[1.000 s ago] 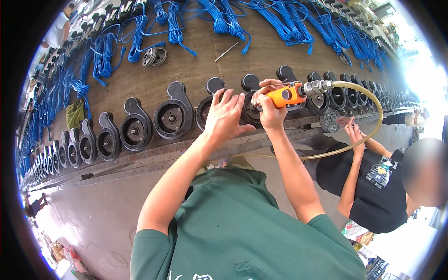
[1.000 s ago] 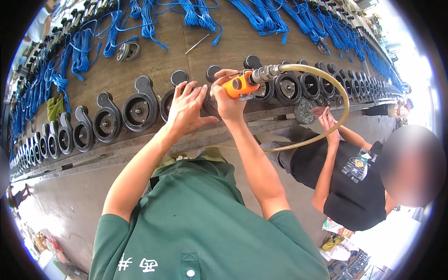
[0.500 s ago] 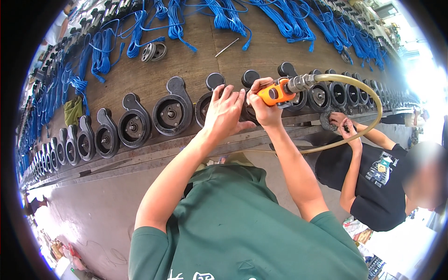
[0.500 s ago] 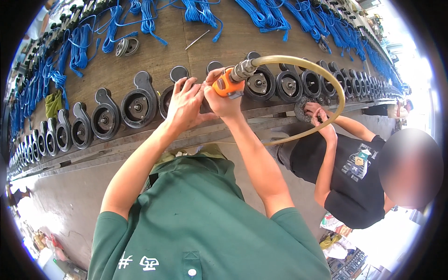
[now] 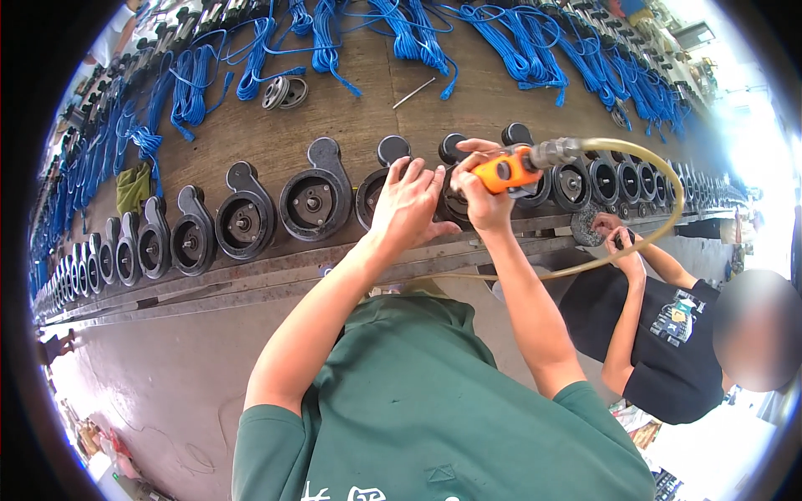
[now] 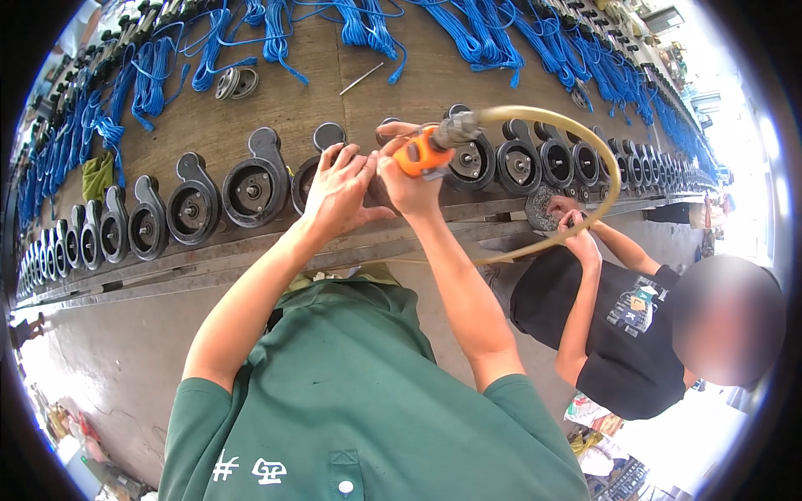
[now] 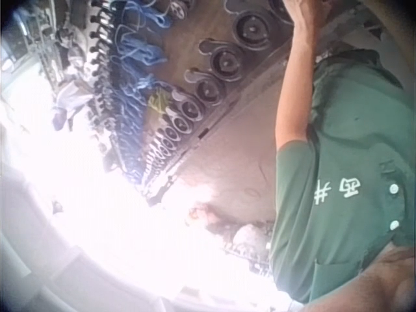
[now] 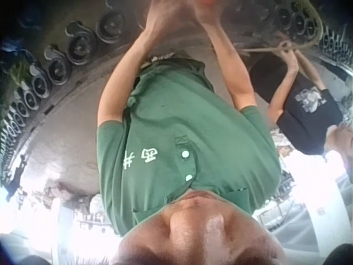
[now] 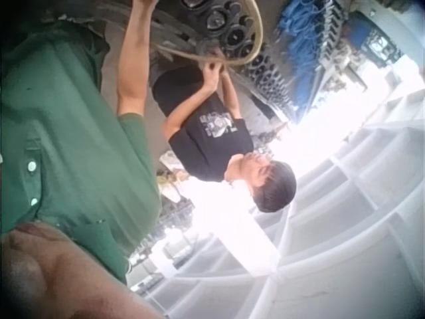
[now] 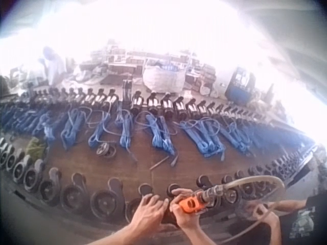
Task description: The person assembles components onto a row of black circular parts using a pneumatic screwdriver. The person places a small metal piece and a bolt into the center of each circular part and tightens them in sequence.
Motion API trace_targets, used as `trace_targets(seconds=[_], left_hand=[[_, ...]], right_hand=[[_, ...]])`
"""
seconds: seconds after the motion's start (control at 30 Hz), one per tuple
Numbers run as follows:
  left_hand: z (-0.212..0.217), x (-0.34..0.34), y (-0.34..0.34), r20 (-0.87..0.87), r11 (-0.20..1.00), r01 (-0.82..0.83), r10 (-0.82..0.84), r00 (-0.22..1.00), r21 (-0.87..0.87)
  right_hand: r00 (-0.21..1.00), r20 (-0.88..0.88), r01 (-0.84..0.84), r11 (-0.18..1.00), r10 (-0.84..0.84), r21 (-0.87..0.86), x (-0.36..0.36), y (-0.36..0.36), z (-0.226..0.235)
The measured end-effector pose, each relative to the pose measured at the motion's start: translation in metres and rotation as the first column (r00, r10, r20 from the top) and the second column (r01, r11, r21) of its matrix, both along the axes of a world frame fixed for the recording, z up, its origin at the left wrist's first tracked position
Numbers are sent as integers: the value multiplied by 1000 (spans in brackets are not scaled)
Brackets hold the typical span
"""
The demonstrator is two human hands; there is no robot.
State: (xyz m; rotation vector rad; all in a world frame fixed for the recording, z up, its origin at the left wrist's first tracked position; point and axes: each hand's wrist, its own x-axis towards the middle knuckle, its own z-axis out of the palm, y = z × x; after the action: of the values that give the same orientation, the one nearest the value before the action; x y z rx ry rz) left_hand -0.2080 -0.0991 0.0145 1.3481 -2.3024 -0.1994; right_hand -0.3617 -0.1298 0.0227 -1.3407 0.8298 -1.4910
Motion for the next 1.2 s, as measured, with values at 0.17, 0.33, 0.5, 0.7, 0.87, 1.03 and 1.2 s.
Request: trace_targets(seconds=[0.17,0.33,0.5,0.7,0.87,1.03,1.2], left_hand=[[2,-1,-2,6,1000,-6,5,1000,3],[5,-2,-3,13,1000,2,-2,1000,17],[2,-2,-4,12,1000,-6,6,1000,12],[3,-2,-4,5,1000,-6,6,1000,22],[3,-2,-3,-3,1000,-9,9,1000,19],[2,-2,-1,6,1000,-12,12,1000,21],[1,-2,-2,10,1000,-6,6,1000,3]], right_hand=[[992,86,97,995,-95,-18,-23,-19,13],[985,89,150,989,-149,-14,-33,-29,3],[986,55,158,987,-157,-19,-31,-30,1],[991,49,127,992,-126,-22,-33,-34,-1],[996,60,67,998,-67,3,-32,-31,-3],[995,99,-12,999,9,31,-33,-33,-5],[998,70,9,1000,-7,-30,-28,-32,-7]])
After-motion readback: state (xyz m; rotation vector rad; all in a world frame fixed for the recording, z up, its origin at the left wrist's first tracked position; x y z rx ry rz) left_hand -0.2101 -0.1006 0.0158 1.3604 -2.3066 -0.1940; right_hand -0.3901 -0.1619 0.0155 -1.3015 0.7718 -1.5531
